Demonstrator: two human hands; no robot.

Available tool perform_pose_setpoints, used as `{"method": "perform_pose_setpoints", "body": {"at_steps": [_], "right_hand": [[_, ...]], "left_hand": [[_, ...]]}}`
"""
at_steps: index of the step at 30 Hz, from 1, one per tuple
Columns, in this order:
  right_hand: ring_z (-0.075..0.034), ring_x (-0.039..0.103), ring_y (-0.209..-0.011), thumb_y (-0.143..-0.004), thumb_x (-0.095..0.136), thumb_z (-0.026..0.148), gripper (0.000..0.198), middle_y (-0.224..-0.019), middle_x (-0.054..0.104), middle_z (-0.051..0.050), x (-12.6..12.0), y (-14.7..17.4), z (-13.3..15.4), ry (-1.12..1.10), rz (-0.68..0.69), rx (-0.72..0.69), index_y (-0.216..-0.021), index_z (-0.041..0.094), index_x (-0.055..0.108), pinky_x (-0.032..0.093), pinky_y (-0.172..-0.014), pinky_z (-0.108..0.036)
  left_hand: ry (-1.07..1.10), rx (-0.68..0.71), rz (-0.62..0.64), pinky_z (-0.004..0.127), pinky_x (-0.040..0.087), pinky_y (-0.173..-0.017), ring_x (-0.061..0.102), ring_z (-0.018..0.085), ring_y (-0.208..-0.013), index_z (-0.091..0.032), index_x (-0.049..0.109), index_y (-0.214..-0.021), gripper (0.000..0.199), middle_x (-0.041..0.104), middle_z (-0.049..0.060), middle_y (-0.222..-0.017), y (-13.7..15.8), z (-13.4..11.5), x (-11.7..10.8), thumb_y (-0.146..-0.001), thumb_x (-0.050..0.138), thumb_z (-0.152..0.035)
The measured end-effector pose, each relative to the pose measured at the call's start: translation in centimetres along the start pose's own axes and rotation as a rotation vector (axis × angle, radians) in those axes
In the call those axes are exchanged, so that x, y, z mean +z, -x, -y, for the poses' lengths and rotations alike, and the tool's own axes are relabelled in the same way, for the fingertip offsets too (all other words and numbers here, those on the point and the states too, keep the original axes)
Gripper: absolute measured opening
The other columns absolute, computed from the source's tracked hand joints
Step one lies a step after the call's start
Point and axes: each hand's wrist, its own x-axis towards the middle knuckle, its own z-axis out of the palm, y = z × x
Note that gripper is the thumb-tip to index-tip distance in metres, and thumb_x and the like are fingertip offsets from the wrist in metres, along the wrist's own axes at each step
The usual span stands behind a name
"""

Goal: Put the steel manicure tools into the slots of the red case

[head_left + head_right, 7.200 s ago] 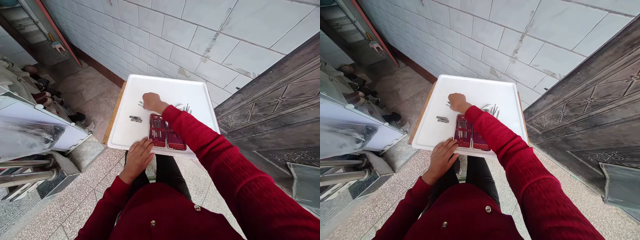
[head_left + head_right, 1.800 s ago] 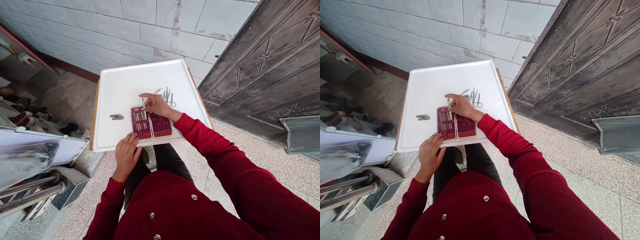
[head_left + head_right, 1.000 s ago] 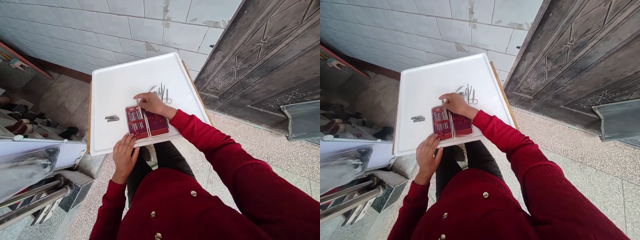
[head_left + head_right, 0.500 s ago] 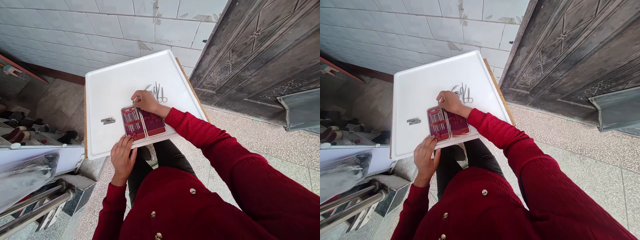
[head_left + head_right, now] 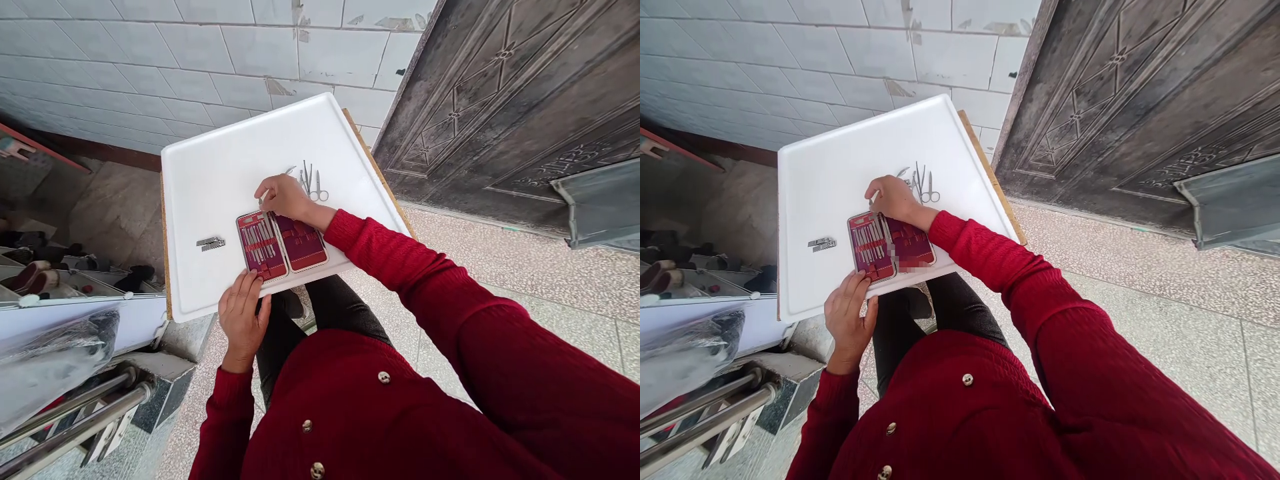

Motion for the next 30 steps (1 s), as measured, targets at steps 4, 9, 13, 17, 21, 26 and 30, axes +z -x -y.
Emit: {"method": "perform_pose_setpoints", "body": {"at_steps": [4,9,13,17,21,26,30], "right_hand": [[-0.021,0.073,-0.078,-0.080,0.073,0.008,0.018,-0.081,0.075,-0.004,0.0,-0.1,-0.2,0.009,-0.010,-0.004,-0.096,0.013,0.077,0.060,-0.075,-0.036],[-0.020,0.072,-0.081,-0.081,0.070,0.009,0.020,-0.084,0.076,-0.004,0.1,0.1,-0.2,0.055,-0.012,-0.042,-0.098,0.014,0.078,0.059,-0.078,-0.035],[-0.020,0.071,-0.086,-0.085,0.065,0.009,0.019,-0.089,0.076,-0.005,0.2,0.6,0.3,0.121,-0.035,-0.060,-0.096,0.016,0.079,0.056,-0.086,-0.035],[-0.019,0.070,-0.087,-0.085,0.062,0.005,0.020,-0.091,0.076,-0.005,0.3,1.0,0.6,0.164,-0.043,-0.062,-0.091,0.015,0.079,0.054,-0.085,-0.033],[-0.017,0.068,-0.082,-0.085,0.060,0.003,0.022,-0.088,0.075,-0.004,0.4,1.3,0.7,0.181,-0.039,-0.062,-0.093,0.014,0.078,0.052,-0.080,-0.030],[-0.017,0.066,-0.082,-0.085,0.057,0.003,0.022,-0.089,0.075,-0.004,0.6,1.8,0.7,0.205,-0.036,-0.087,-0.090,0.014,0.076,0.049,-0.078,-0.029],[-0.018,0.064,-0.082,-0.084,0.055,0.003,0.023,-0.086,0.073,-0.004,0.8,2.2,0.3,0.239,-0.037,-0.140,-0.085,0.015,0.075,0.047,-0.076,-0.029]], "left_hand": [[0.016,-0.001,-0.001,0.043,0.044,-0.107,0.064,0.029,-0.133,-0.022,0.061,-0.140,0.038,0.073,0.012,-0.135,0.0,0.0,0.0,-0.103,0.057,-0.027],[0.033,-0.002,0.003,0.042,0.042,-0.109,0.062,0.029,-0.135,-0.022,0.059,-0.143,0.041,0.072,0.013,-0.137,0.0,0.1,0.0,-0.102,0.059,-0.026],[0.038,-0.005,0.006,0.042,0.041,-0.110,0.062,0.028,-0.135,-0.023,0.058,-0.145,0.042,0.071,0.012,-0.137,0.1,0.1,0.1,-0.103,0.056,-0.027],[0.013,0.007,-0.008,0.042,0.042,-0.108,0.064,0.028,-0.134,-0.022,0.060,-0.143,0.040,0.072,0.012,-0.135,0.0,0.1,0.1,-0.103,0.056,-0.027],[-0.002,0.019,-0.015,0.040,0.043,-0.108,0.064,0.028,-0.133,-0.020,0.062,-0.138,0.037,0.073,0.013,-0.134,0.0,0.2,0.1,-0.102,0.058,-0.026],[0.000,0.017,-0.017,0.039,0.042,-0.109,0.064,0.028,-0.134,-0.020,0.062,-0.139,0.038,0.073,0.013,-0.135,0.0,0.2,0.1,-0.101,0.059,-0.025],[0.003,0.025,-0.017,0.040,0.042,-0.109,0.065,0.029,-0.133,-0.019,0.062,-0.137,0.037,0.073,0.014,-0.134,0.0,0.2,0.0,-0.100,0.061,-0.023]]}}
